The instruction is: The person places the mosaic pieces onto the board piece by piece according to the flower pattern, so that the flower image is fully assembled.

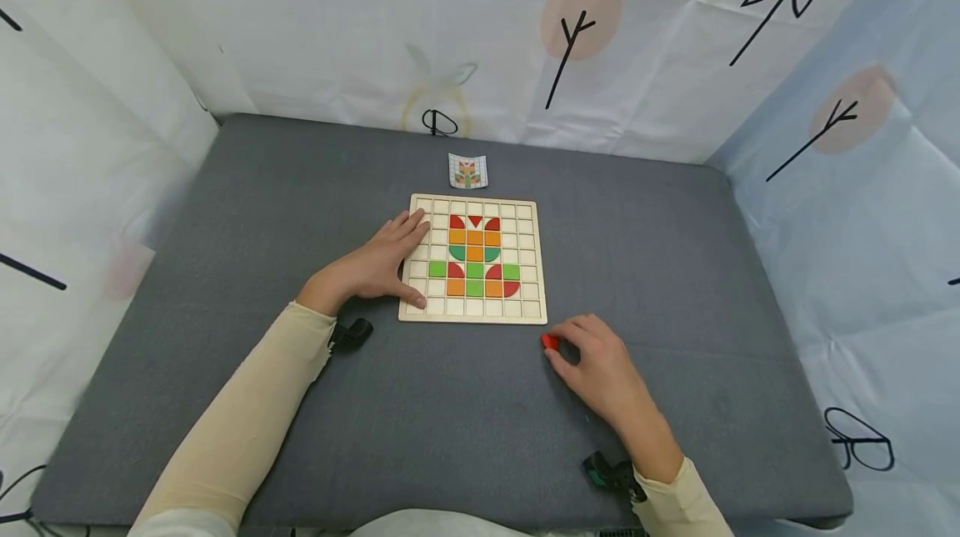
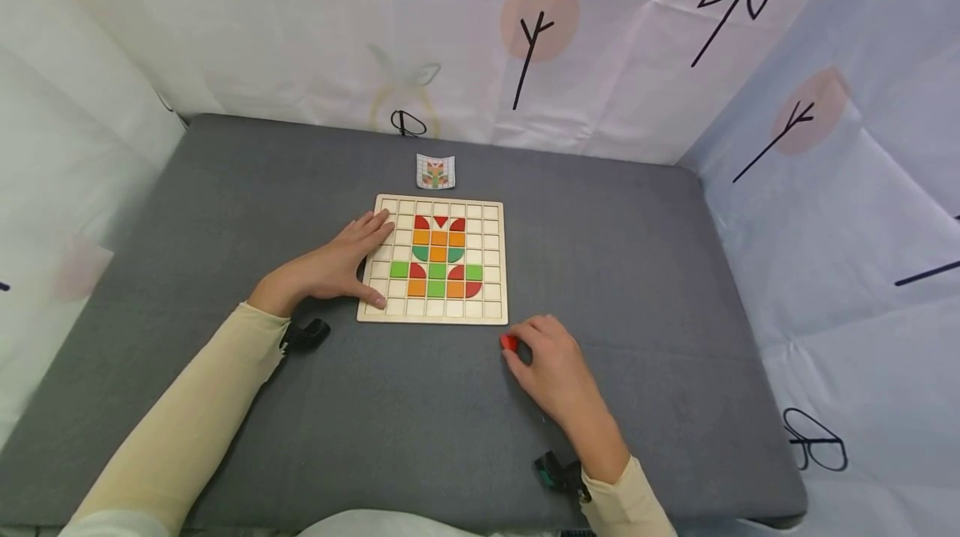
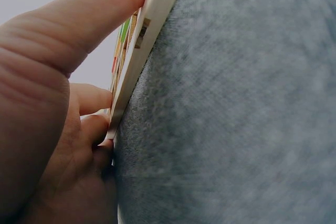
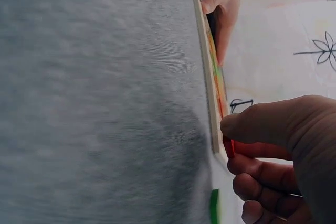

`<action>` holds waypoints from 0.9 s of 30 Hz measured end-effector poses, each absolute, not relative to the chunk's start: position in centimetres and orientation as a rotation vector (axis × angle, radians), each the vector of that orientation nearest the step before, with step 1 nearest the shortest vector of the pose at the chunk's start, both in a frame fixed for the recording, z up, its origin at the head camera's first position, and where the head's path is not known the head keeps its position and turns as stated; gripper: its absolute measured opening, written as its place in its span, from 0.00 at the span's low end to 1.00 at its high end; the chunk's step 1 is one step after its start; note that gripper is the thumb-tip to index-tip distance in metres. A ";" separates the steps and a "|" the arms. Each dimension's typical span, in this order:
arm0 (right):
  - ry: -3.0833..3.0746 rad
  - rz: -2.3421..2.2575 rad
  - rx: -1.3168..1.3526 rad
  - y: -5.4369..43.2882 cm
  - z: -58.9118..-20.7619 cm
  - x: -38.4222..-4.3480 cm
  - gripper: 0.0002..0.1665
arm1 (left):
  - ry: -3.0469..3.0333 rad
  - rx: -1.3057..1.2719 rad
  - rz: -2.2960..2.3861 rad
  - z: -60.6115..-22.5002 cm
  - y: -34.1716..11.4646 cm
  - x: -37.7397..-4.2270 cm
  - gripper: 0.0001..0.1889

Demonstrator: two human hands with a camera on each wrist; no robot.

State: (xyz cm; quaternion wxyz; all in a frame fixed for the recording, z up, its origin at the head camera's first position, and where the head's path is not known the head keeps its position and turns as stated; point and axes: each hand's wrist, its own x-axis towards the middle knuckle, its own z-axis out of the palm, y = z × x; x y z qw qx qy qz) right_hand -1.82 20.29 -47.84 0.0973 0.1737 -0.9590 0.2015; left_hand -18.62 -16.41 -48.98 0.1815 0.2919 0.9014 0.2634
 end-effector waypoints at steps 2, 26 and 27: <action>-2.831 0.607 0.534 20.1 -47.4 -2.2 0.15 | 2.547 0.826 0.745 -49.0 -16.4 -18.7 0.73; -2.753 0.633 0.874 13.9 -44.6 -8.8 0.12 | 2.535 0.845 0.758 -49.1 -16.6 -18.7 0.73; -2.742 0.628 0.896 13.6 -44.4 -9.0 0.12 | 2.537 0.847 0.757 -49.1 -16.6 -18.7 0.73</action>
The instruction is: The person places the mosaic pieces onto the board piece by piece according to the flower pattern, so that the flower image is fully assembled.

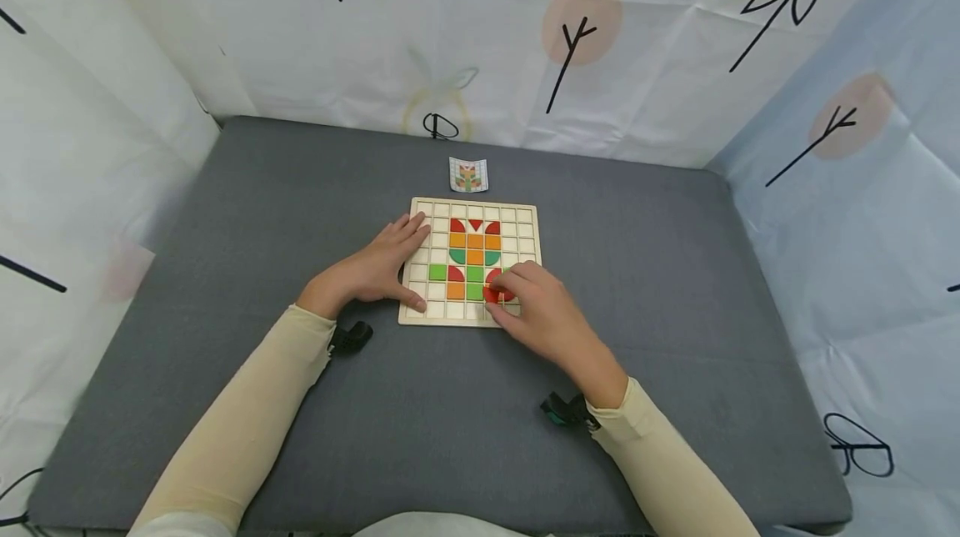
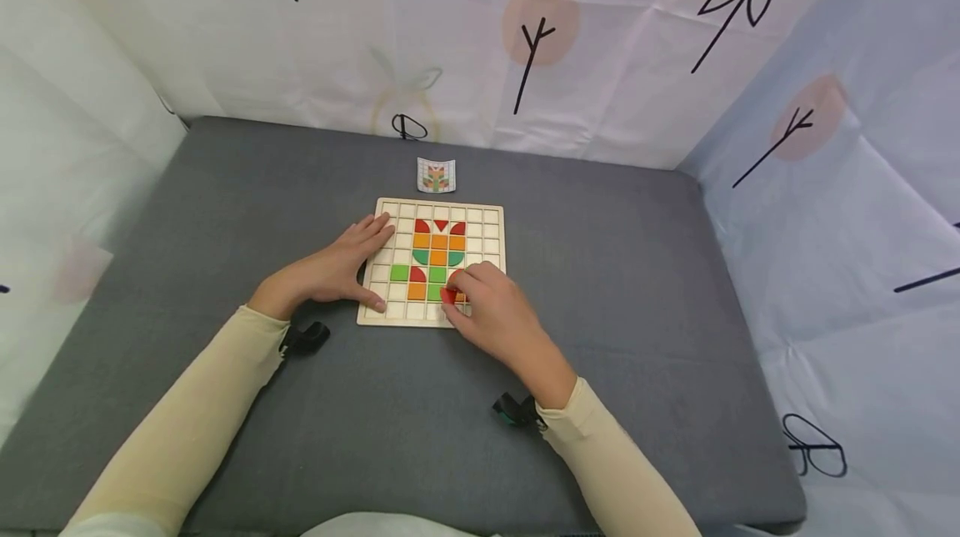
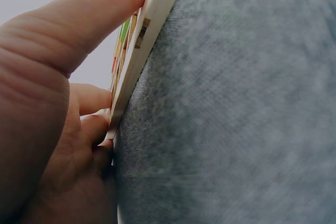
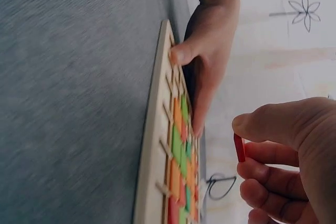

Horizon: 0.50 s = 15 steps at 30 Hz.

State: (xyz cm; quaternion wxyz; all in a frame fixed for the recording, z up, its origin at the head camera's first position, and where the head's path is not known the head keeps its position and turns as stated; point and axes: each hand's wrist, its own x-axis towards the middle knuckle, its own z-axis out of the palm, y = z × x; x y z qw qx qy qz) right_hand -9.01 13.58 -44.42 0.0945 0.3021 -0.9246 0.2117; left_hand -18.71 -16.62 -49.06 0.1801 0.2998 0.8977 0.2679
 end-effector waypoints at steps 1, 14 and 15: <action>-2.734 0.626 0.914 13.3 -44.2 -9.1 0.12 | 2.538 0.850 0.755 -49.1 -16.6 -18.7 0.73; -2.695 0.608 0.997 9.8 -43.5 -10.6 0.09 | 2.535 0.862 0.758 -49.1 -16.5 -18.7 0.72; -2.697 0.606 0.997 9.5 -43.5 -10.7 0.09 | 2.536 0.863 0.755 -49.1 -16.6 -18.8 0.72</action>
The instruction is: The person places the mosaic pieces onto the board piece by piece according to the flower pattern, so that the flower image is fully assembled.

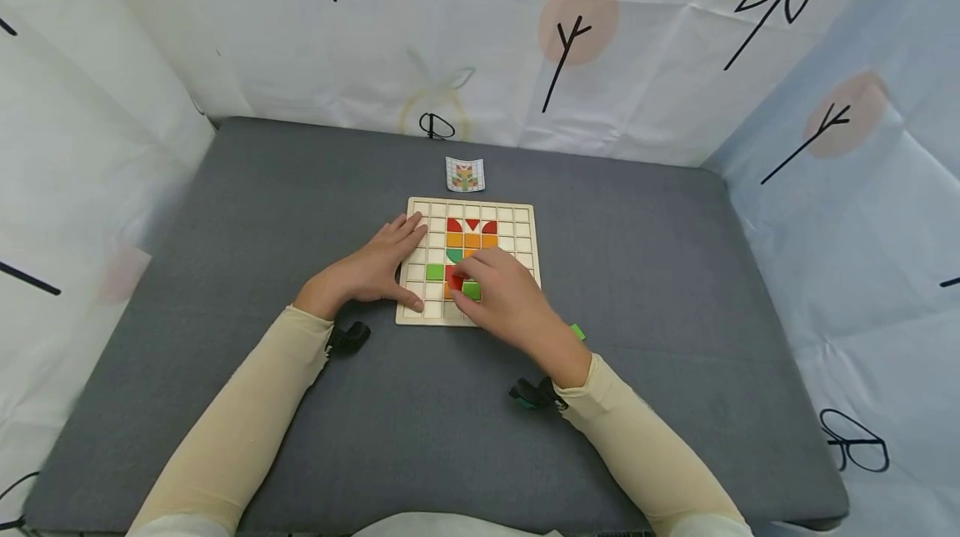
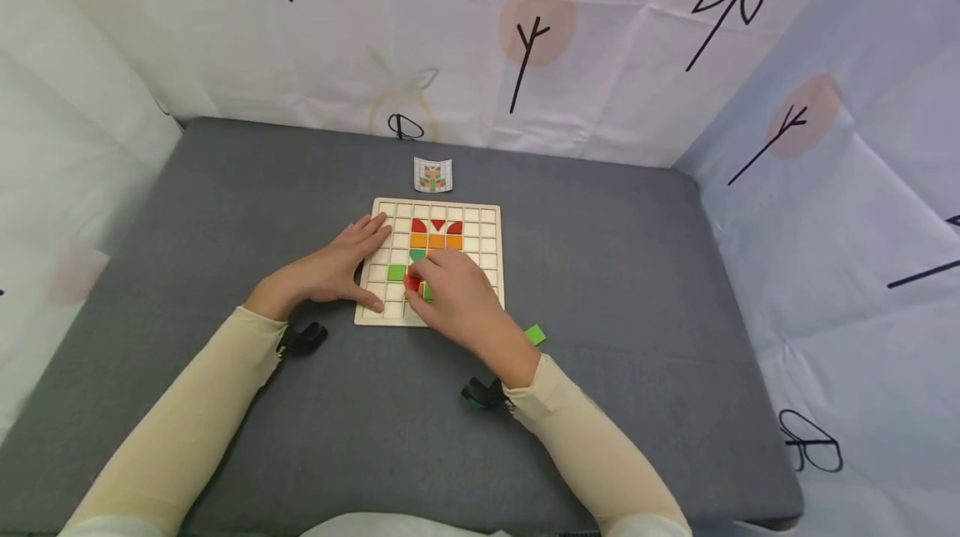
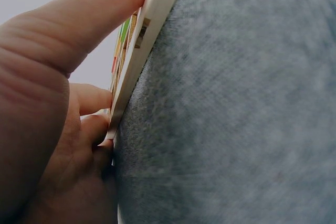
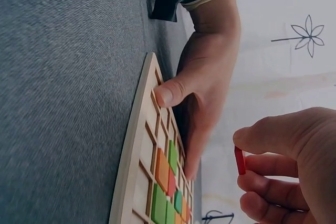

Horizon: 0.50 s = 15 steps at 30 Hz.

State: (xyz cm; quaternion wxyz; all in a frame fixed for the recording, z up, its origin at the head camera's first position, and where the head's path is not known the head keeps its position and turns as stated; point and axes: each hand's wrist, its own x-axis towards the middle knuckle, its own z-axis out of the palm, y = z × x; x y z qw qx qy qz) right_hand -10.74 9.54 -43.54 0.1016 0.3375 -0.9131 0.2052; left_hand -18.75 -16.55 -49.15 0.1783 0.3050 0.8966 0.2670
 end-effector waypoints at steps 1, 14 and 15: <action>-2.698 0.604 0.996 9.3 -43.6 -10.9 0.09 | 2.536 0.862 0.757 -49.2 -16.6 -18.7 0.72; -2.820 0.511 0.955 6.6 -45.5 -12.5 0.08 | 2.544 0.888 0.751 -49.3 -16.7 -18.8 0.72; -2.829 0.498 0.952 6.5 -45.6 -12.6 0.08 | 2.545 0.889 0.751 -49.3 -16.7 -18.8 0.72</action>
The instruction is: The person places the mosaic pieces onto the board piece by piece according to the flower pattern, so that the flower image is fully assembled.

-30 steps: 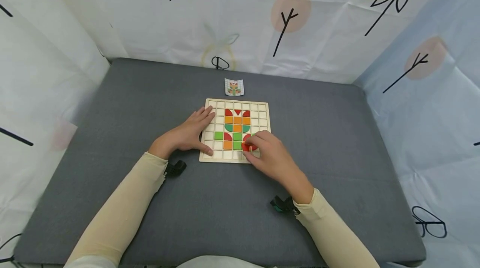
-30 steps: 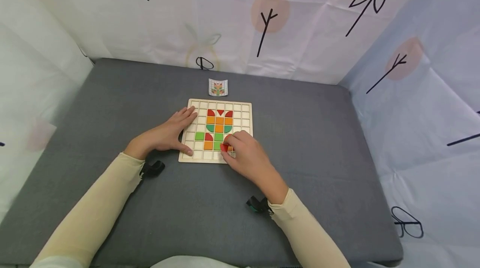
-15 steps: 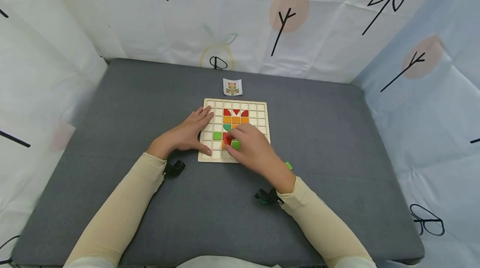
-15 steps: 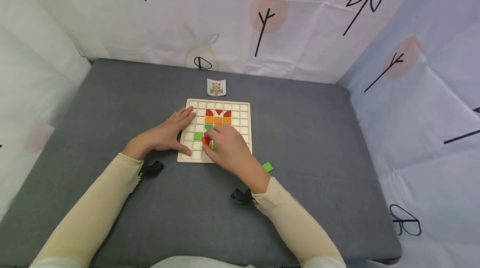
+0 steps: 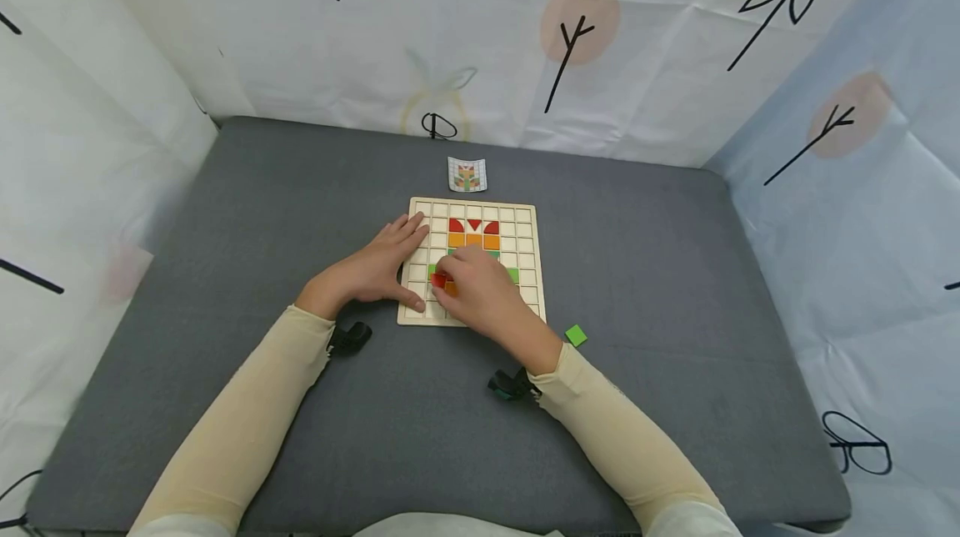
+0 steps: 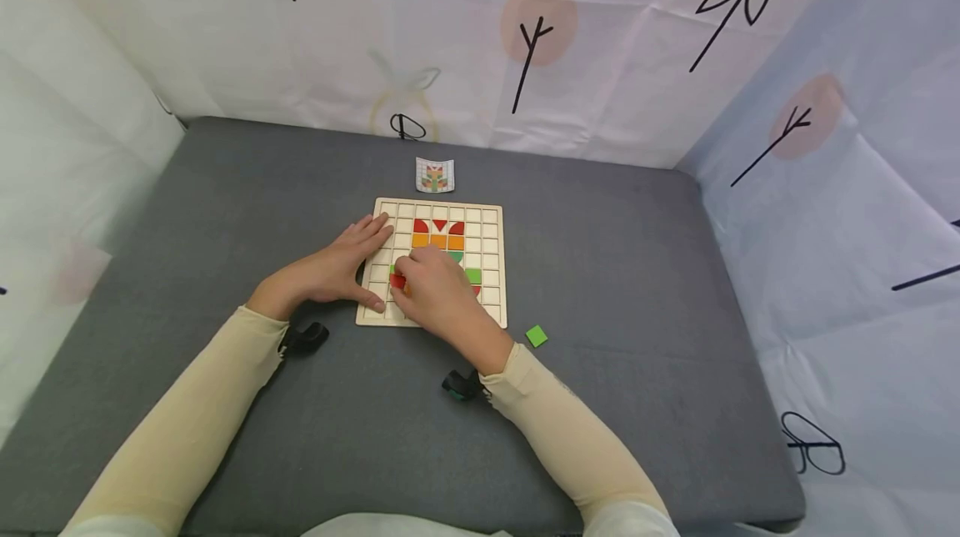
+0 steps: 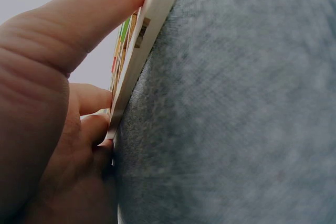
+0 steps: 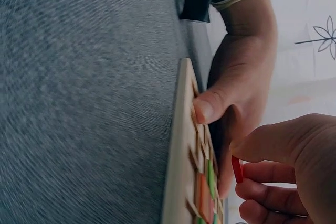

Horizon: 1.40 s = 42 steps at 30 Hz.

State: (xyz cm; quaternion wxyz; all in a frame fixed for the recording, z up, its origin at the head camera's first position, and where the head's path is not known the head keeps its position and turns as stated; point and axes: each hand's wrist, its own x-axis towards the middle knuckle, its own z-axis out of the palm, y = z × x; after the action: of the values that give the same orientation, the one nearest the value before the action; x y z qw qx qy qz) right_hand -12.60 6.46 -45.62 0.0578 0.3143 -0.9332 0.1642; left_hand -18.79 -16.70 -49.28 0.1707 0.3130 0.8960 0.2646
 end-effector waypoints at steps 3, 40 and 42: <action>-2.843 0.463 0.954 6.1 -46.0 -12.7 0.09 | 2.546 0.895 0.752 -49.2 -16.7 -18.8 0.71; -2.825 0.380 0.955 5.8 -46.9 -12.5 0.06 | 2.548 0.890 0.765 -48.9 -16.6 -18.6 0.71; -2.823 0.386 0.956 5.7 -46.9 -12.5 0.06 | 2.548 0.892 0.765 -48.9 -16.6 -18.6 0.70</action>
State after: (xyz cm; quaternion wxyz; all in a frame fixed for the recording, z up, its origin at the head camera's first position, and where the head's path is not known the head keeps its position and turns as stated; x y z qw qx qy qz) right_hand -12.54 5.71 -46.86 0.0680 0.3175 -0.9371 0.1282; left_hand -18.59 -16.59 -48.90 0.1674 0.3134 0.8953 0.2687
